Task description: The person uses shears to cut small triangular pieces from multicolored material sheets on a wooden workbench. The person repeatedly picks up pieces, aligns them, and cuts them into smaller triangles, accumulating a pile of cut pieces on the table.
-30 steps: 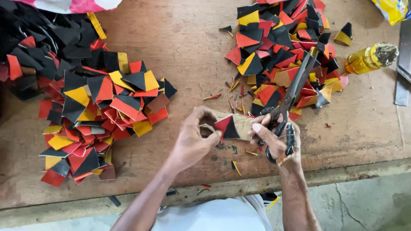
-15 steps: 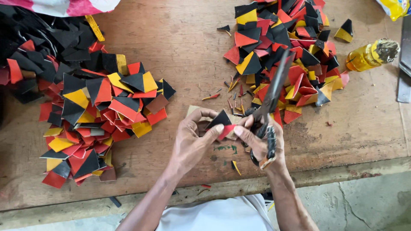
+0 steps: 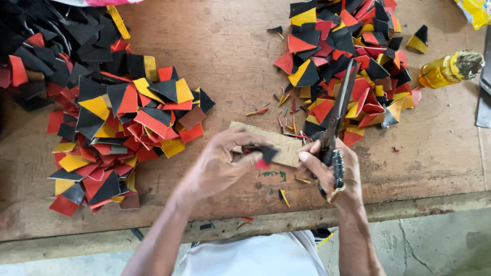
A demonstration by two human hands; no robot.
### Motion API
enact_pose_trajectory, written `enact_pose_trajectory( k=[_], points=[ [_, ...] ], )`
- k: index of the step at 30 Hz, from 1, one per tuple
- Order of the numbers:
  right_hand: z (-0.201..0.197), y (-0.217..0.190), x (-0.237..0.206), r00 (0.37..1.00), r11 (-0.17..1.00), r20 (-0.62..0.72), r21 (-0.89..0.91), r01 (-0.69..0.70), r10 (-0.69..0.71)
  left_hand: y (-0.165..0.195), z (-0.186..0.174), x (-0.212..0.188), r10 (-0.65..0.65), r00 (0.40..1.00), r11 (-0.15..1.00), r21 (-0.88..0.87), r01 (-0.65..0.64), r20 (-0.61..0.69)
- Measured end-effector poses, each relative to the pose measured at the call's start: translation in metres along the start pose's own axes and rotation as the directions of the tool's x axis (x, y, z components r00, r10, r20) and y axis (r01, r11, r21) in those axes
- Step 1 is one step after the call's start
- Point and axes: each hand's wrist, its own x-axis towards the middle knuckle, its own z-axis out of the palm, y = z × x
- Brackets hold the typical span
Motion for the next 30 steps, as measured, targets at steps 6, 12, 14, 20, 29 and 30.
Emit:
enact_pose_trajectory(
  k=[6, 12, 14, 20, 29, 30],
  points=[
    [-0.012, -0.003, -0.003, 0.989, 0.978, -0.052, -0.148, -0.146, 0.139, -0.009, 0.007, 0.033, -0.044, 0.993, 0.911, 0.413, -0.005, 0.110],
    [-0.013, 0.003, 0.008, 0.950, 0.946, -0.100, -0.108, -0.307, 0.297, -0.016, 0.013, 0.034, 0.196, 0.979, 0.841, 0.503, -0.200, 0.061],
    [-0.012, 0.006, 0.010, 0.968, 0.957, -0.081, -0.153, -0.248, 0.238, -0.015, 0.012, 0.029, 0.124, 0.992, 0.853, 0.509, -0.115, 0.017],
    [-0.012, 0.008, 0.013, 0.991, 0.965, -0.030, -0.228, -0.130, 0.127, -0.017, 0.015, 0.026, 0.095, 0.983, 0.879, 0.477, -0.009, -0.157],
    [-0.008, 0.001, 0.009, 0.994, 0.964, -0.042, -0.241, -0.110, 0.103, -0.026, 0.022, 0.022, 0.304, 0.930, 0.792, 0.597, -0.127, -0.205],
    [-0.008, 0.001, 0.009, 0.994, 0.961, -0.044, -0.257, -0.105, 0.097, -0.027, 0.021, 0.019, 0.322, 0.930, 0.744, 0.655, -0.133, -0.177]
  ],
)
